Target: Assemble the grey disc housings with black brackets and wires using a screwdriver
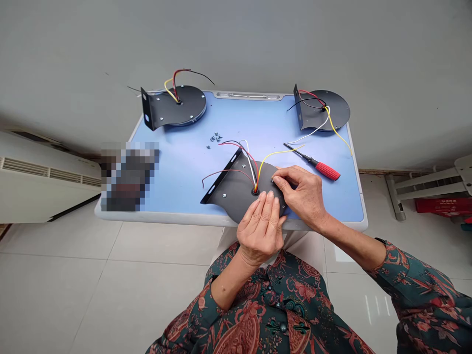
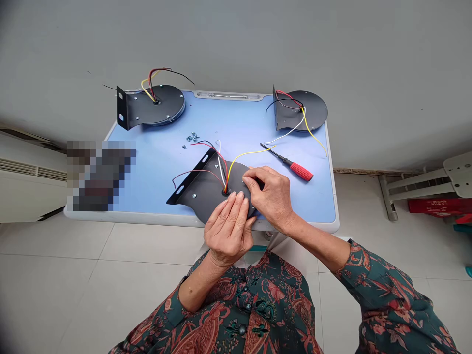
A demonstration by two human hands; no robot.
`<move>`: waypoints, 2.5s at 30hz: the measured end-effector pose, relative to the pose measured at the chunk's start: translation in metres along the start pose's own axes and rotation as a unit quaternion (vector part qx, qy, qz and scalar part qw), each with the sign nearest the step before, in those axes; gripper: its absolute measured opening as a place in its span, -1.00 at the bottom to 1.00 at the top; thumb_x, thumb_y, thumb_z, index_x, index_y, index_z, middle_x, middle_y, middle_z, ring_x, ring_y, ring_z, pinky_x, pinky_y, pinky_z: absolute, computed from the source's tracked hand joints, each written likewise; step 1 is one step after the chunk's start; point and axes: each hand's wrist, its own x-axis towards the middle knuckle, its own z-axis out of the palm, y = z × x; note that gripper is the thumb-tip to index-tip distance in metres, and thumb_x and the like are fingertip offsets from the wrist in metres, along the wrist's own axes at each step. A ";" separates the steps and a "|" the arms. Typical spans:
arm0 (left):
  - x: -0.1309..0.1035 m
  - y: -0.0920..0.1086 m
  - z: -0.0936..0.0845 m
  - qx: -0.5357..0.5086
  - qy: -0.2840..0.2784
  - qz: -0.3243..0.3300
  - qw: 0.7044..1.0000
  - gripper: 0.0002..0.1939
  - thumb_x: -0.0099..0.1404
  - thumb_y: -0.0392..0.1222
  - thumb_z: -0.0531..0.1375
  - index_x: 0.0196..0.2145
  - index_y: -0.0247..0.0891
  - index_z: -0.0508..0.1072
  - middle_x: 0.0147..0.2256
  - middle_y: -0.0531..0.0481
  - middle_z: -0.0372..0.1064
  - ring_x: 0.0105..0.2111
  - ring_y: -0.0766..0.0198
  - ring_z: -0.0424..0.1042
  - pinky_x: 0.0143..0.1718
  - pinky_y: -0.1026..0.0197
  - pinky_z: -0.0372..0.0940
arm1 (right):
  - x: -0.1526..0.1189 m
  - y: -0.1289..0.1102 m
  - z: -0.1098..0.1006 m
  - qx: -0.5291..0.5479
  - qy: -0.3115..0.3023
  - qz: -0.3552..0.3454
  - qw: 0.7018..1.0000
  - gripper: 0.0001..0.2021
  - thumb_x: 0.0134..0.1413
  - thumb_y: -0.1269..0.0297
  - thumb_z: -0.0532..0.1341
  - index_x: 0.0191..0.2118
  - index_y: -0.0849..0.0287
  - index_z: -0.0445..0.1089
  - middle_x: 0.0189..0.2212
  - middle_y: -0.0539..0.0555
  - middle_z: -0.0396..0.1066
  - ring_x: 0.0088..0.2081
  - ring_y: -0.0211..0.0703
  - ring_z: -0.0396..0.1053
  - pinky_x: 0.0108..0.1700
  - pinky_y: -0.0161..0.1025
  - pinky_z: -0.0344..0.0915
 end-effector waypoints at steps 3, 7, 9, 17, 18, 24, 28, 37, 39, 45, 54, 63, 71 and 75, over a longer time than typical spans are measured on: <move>0.001 0.000 0.000 0.004 0.000 0.004 1.000 -0.52 0.40 -0.28 0.22 0.22 -0.54 0.39 0.03 -0.38 0.53 0.16 -0.02 0.47 0.21 0.06 0.34 | 0.000 0.000 0.000 0.007 -0.002 0.005 1.000 -0.86 0.16 0.43 0.26 -0.39 0.12 0.55 -0.37 0.01 0.58 -0.31 -0.20 0.50 -0.18 -0.24 0.37; -0.001 -0.001 0.001 0.001 0.001 0.006 1.000 -0.49 0.41 -0.32 0.19 0.28 -0.49 0.33 0.06 -0.37 0.51 0.18 -0.02 0.45 0.19 0.06 0.36 | 0.001 0.001 0.000 0.017 -0.007 0.008 1.000 -0.86 0.15 0.42 0.26 -0.40 0.12 0.55 -0.38 0.01 0.57 -0.31 -0.19 0.49 -0.17 -0.23 0.36; -0.001 -0.003 0.002 -0.005 0.005 0.008 1.000 -0.49 0.42 -0.32 0.19 0.28 -0.48 0.32 0.06 -0.36 0.51 0.17 -0.03 0.45 0.18 0.05 0.38 | 0.002 0.003 -0.002 0.030 -0.019 0.016 0.999 -0.86 0.15 0.40 0.26 -0.39 0.11 0.55 -0.38 0.01 0.56 -0.30 -0.19 0.49 -0.15 -0.22 0.37; 0.004 -0.012 0.003 -0.045 0.002 0.014 0.999 -0.60 0.40 -0.37 0.19 0.16 -0.54 0.42 0.04 -0.39 0.53 0.18 -0.03 0.45 0.20 0.01 0.39 | -0.007 0.007 -0.021 0.109 -0.011 0.078 0.991 -0.88 0.18 0.25 0.28 -0.30 0.12 0.56 -0.23 0.09 0.61 -0.15 -0.11 0.56 -0.08 -0.16 0.45; 0.005 -0.013 0.003 -0.044 0.002 0.016 0.999 -0.62 0.39 -0.38 0.20 0.13 -0.56 0.44 0.03 -0.40 0.53 0.17 -0.03 0.46 0.20 0.01 0.39 | -0.010 0.006 -0.023 0.098 -0.006 0.069 0.993 -0.89 0.20 0.26 0.27 -0.30 0.11 0.56 -0.22 0.09 0.62 -0.14 -0.10 0.56 -0.07 -0.15 0.46; 0.007 -0.015 0.002 -0.048 0.007 0.022 0.999 -0.64 0.41 -0.36 0.20 0.13 -0.54 0.44 0.03 -0.37 0.54 0.14 -0.04 0.49 0.16 0.00 0.43 | -0.032 -0.002 -0.030 -0.040 0.031 -0.072 0.996 -0.87 0.26 0.36 0.24 -0.29 0.07 0.54 -0.34 0.05 0.58 -0.27 -0.14 0.51 -0.13 -0.15 0.44; 0.007 -0.018 0.004 -0.067 0.008 0.019 0.998 -0.53 0.43 -0.36 0.17 0.26 -0.46 0.34 0.07 -0.34 0.51 0.16 -0.03 0.47 0.16 -0.02 0.44 | -0.041 -0.001 -0.028 -0.058 0.007 -0.088 0.994 -0.85 0.28 0.36 0.22 -0.27 0.05 0.55 -0.34 0.05 0.57 -0.28 -0.15 0.50 -0.17 -0.16 0.43; 0.005 -0.021 0.007 -0.098 0.005 0.009 0.995 -0.49 0.44 -0.37 0.14 0.31 -0.44 0.29 0.11 -0.35 0.48 0.22 -0.02 0.41 0.21 -0.02 0.40 | -0.040 0.000 -0.027 -0.049 0.003 -0.076 0.996 -0.86 0.27 0.34 0.25 -0.26 0.03 0.58 -0.33 0.05 0.57 -0.27 -0.14 0.51 -0.15 -0.15 0.45; 0.004 -0.021 0.006 -0.105 -0.002 0.007 0.994 -0.50 0.45 -0.37 0.12 0.31 -0.42 0.29 0.12 -0.35 0.47 0.23 -0.02 0.39 0.22 -0.04 0.39 | -0.036 0.001 -0.027 -0.031 0.021 -0.041 0.998 -0.87 0.26 0.31 0.25 -0.27 0.03 0.58 -0.28 0.06 0.59 -0.19 -0.11 0.53 -0.08 -0.12 0.46; 0.007 -0.024 0.003 -0.099 -0.010 0.018 0.995 -0.49 0.41 -0.40 0.16 0.29 -0.47 0.30 0.10 -0.37 0.48 0.22 -0.02 0.40 0.21 -0.03 0.41 | -0.020 0.010 -0.022 0.052 0.031 0.071 0.996 -0.88 0.22 0.26 0.27 -0.26 0.09 0.57 -0.11 0.11 0.63 -0.04 -0.07 0.56 0.02 -0.11 0.46; 0.011 -0.028 -0.002 -0.095 -0.022 0.026 0.995 -0.57 0.41 -0.41 0.18 0.21 -0.46 0.38 0.07 -0.34 0.51 0.19 -0.01 0.45 0.18 -0.04 0.44 | -0.007 0.011 -0.016 0.138 0.001 0.140 0.981 -0.80 0.14 0.11 0.30 -0.30 0.12 0.55 -0.12 0.13 0.63 -0.09 -0.05 0.57 0.01 -0.10 0.47; 0.012 -0.024 -0.002 -0.075 -0.037 0.010 0.996 -0.59 0.40 -0.41 0.15 0.18 -0.52 0.42 0.08 -0.34 0.51 0.22 0.02 0.41 0.24 -0.01 0.37 | -0.013 0.015 -0.014 0.060 -0.004 0.107 0.992 -0.88 0.20 0.22 0.26 -0.30 0.04 0.55 -0.13 0.07 0.64 -0.04 -0.01 0.59 0.02 -0.11 0.46; 0.013 -0.023 -0.003 -0.069 -0.054 0.006 0.996 -0.56 0.39 -0.43 0.11 0.20 -0.54 0.40 0.11 -0.34 0.48 0.25 0.02 0.38 0.28 0.01 0.31 | -0.004 0.010 -0.022 0.072 -0.045 0.124 0.989 -0.89 0.19 0.23 0.25 -0.32 0.05 0.52 -0.15 0.08 0.63 0.02 0.03 0.56 0.06 -0.06 0.42; 0.013 -0.026 -0.004 -0.072 -0.056 0.013 0.996 -0.56 0.39 -0.43 0.11 0.20 -0.54 0.40 0.11 -0.33 0.49 0.25 0.03 0.38 0.27 0.00 0.31 | 0.018 0.003 -0.028 0.094 -0.130 0.119 0.980 -0.86 0.18 0.23 0.23 -0.38 0.08 0.47 -0.24 0.07 0.62 0.16 0.07 0.46 0.18 0.00 0.31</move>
